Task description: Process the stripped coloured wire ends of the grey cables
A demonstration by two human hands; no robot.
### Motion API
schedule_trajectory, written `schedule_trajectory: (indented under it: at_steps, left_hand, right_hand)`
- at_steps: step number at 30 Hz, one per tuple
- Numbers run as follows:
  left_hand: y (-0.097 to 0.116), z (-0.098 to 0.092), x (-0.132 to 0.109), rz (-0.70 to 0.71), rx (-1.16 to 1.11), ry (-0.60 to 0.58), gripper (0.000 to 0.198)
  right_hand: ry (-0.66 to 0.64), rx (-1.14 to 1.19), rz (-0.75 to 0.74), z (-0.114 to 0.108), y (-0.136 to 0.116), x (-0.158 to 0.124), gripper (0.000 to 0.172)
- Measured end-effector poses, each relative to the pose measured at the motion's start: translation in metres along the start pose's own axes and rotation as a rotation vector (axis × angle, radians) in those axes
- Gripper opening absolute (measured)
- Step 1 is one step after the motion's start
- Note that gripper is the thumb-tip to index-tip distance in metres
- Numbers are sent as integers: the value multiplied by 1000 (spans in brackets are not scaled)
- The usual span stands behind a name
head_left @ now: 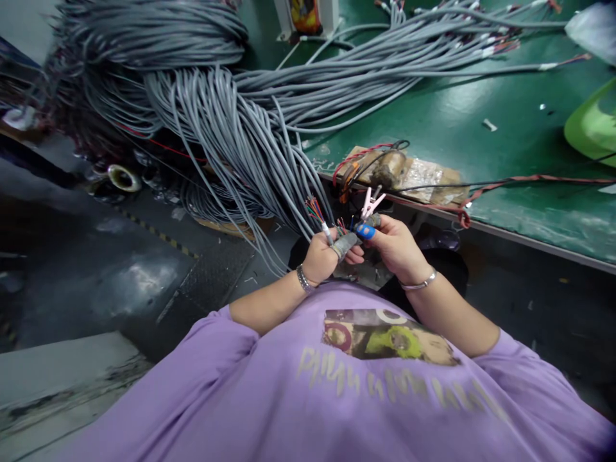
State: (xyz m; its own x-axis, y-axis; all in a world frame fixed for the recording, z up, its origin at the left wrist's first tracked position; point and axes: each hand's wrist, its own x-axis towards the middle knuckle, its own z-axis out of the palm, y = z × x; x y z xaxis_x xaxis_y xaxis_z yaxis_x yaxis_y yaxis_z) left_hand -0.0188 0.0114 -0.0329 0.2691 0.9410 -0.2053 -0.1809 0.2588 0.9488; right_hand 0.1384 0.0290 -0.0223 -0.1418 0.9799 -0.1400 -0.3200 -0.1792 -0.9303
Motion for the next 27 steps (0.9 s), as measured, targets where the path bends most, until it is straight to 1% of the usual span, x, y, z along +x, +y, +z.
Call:
schedule_trajectory:
  at_steps: [3,9,12,14,17,20,22,23,25,27]
  left_hand:
    - [-3,-2,2,15,-14,26,48]
    - [-1,1,1,0,15,76,53]
    - [0,0,-1,32,16,91,51]
    - [2,-1,-3,60,19,104,50]
    - [9,-3,-7,71,26,92,49]
    - [19,-1,-9,49,30,13,48]
    - [24,2,-8,32,16,-44,48]
    - [26,3,-7,26,8,-66,47]
    - [27,5,-4,21,2,-86,43]
    - [27,6,-1,21,9,-87,42]
  right_hand:
    - [8,14,2,-1,3,0,38]
    - [9,18,-13,0,5,-2,40]
    - [-22,22,-6,-2,6,-3,35]
    - [-45,64,30,-7,6,-3,34]
    - [-45,190,131,-14,3,3,40]
    - [-50,213,181,-16,-3,13,52]
    - [-68,159,141,-11,-6,19,59]
    - [-64,123,93,-8,-6,22,61]
    - [-8,55,-26,-2,-4,25,62]
    - [57,40,-116,3,0,27,62]
